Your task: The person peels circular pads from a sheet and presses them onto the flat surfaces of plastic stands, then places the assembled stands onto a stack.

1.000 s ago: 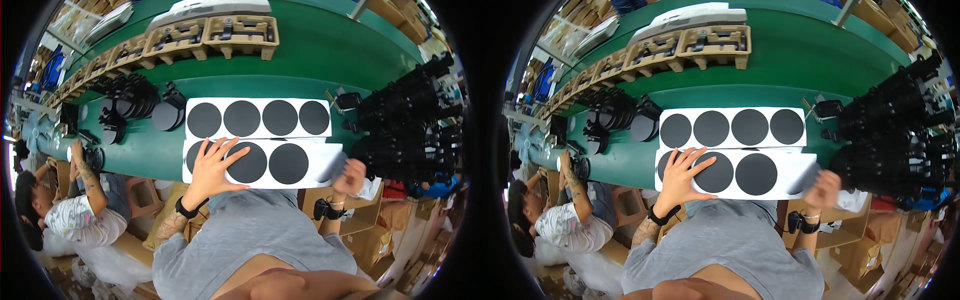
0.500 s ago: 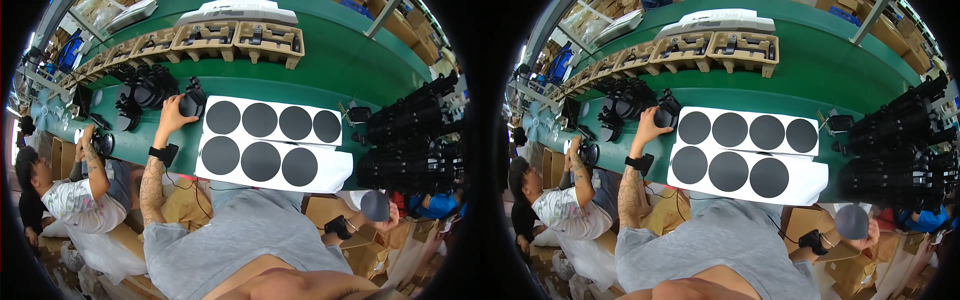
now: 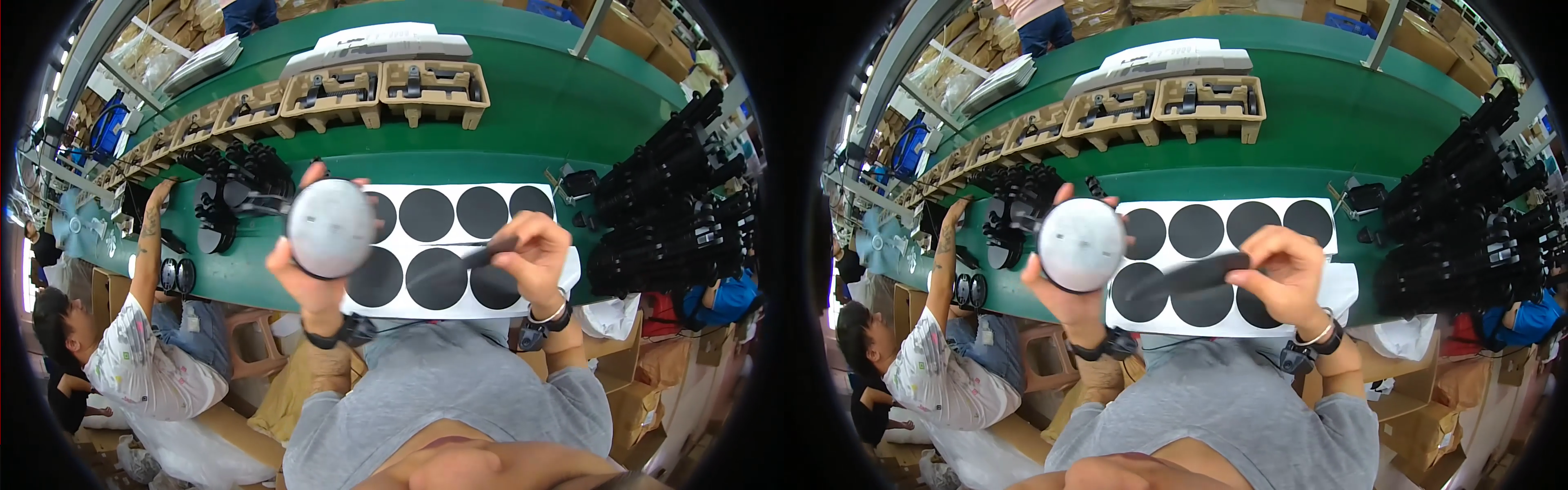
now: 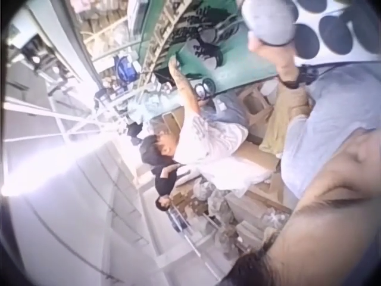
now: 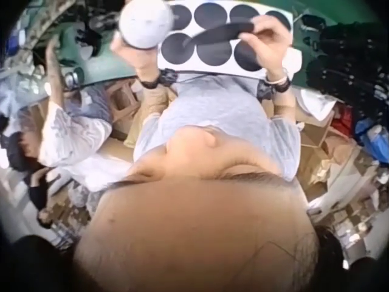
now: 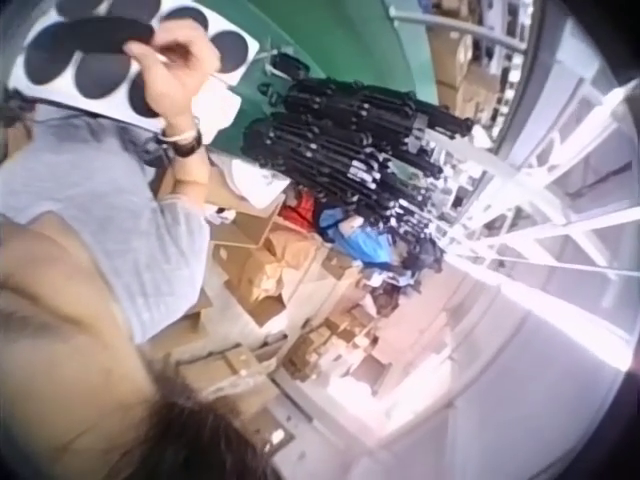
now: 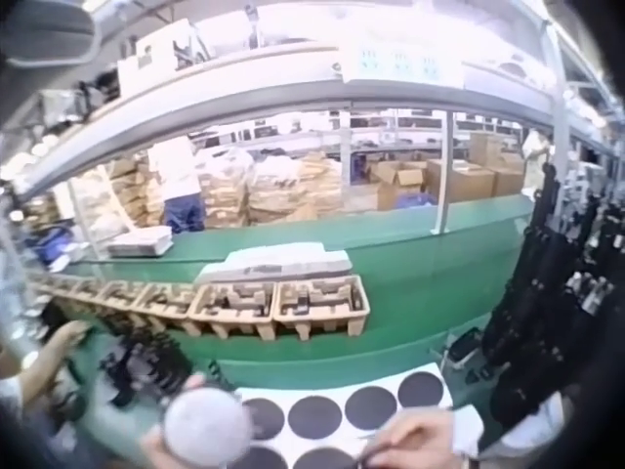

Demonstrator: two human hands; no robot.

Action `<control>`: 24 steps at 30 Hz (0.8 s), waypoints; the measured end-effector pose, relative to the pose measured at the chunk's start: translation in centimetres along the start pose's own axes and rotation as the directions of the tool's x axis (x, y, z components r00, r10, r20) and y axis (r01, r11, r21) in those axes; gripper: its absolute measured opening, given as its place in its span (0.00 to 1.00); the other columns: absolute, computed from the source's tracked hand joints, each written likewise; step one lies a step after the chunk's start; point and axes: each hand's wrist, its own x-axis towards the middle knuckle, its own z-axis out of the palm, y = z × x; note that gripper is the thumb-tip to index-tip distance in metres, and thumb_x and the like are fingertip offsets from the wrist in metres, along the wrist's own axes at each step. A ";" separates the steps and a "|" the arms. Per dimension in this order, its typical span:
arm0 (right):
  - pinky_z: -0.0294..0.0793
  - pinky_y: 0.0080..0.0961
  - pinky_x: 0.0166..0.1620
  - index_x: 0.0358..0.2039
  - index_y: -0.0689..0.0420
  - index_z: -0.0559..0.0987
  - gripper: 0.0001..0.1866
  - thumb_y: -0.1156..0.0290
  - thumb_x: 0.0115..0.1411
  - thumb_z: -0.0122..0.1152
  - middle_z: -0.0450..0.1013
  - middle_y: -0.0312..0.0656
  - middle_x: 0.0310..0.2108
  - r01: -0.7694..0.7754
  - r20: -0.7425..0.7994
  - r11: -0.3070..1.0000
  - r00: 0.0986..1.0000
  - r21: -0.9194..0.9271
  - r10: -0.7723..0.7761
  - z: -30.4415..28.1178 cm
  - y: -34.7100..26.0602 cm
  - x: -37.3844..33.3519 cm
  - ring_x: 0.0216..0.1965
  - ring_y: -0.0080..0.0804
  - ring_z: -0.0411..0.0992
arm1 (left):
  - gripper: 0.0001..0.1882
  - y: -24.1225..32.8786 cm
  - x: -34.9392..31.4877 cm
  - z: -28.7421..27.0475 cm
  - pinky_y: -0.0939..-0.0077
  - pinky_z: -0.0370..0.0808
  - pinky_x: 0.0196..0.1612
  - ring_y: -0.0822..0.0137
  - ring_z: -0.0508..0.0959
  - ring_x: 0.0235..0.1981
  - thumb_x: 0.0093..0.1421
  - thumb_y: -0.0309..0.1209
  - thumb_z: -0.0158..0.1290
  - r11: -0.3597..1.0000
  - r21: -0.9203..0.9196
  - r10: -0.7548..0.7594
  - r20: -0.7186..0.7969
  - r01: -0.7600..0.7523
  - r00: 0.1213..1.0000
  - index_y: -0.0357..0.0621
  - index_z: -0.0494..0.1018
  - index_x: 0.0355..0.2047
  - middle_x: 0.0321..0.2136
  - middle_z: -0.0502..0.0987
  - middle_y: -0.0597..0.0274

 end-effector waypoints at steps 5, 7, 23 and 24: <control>0.75 0.17 0.31 0.28 0.63 0.71 0.09 0.87 0.51 0.62 0.72 0.41 0.27 -0.261 0.072 0.926 0.965 0.272 0.251 2.6 0.5 0.5 0.27 0.23 0.74 | 0.48 -4.1 -1.1 4.0 0.58 0.69 0.55 0.46 0.69 0.54 0.55 0.66 0.30 0.995 -0.097 -0.014 0.098 0.024 0.995 0.38 0.50 0.63 0.51 0.68 0.35; 0.75 0.17 0.30 0.28 0.63 0.70 0.09 0.86 0.52 0.62 0.73 0.40 0.26 -0.363 0.063 0.872 0.929 0.327 0.363 3.0 0.2 0.5 0.27 0.23 0.74 | 0.47 -4.1 -1.1 3.8 0.56 0.67 0.56 0.46 0.68 0.55 0.56 0.65 0.29 1.000 -0.018 -0.012 0.123 0.014 0.992 0.38 0.50 0.62 0.51 0.68 0.37; 0.77 0.16 0.28 0.26 0.62 0.70 0.09 0.84 0.52 0.64 0.73 0.39 0.24 -0.394 -0.004 0.888 0.914 0.236 0.407 3.6 -1.1 0.0 0.26 0.22 0.75 | 0.46 -3.7 -1.6 5.8 0.53 0.70 0.52 0.45 0.72 0.50 0.54 0.65 0.34 0.998 -0.037 0.053 0.157 -0.048 0.986 0.38 0.53 0.60 0.49 0.67 0.32; 0.77 0.16 0.28 0.26 0.62 0.70 0.09 0.84 0.52 0.64 0.73 0.39 0.24 -0.389 -0.009 0.893 0.916 0.226 0.401 3.7 -1.2 0.0 0.27 0.22 0.75 | 0.46 -3.7 -1.6 5.7 0.53 0.70 0.52 0.44 0.72 0.50 0.52 0.63 0.38 0.999 -0.018 0.045 0.166 -0.042 0.985 0.38 0.53 0.60 0.49 0.67 0.32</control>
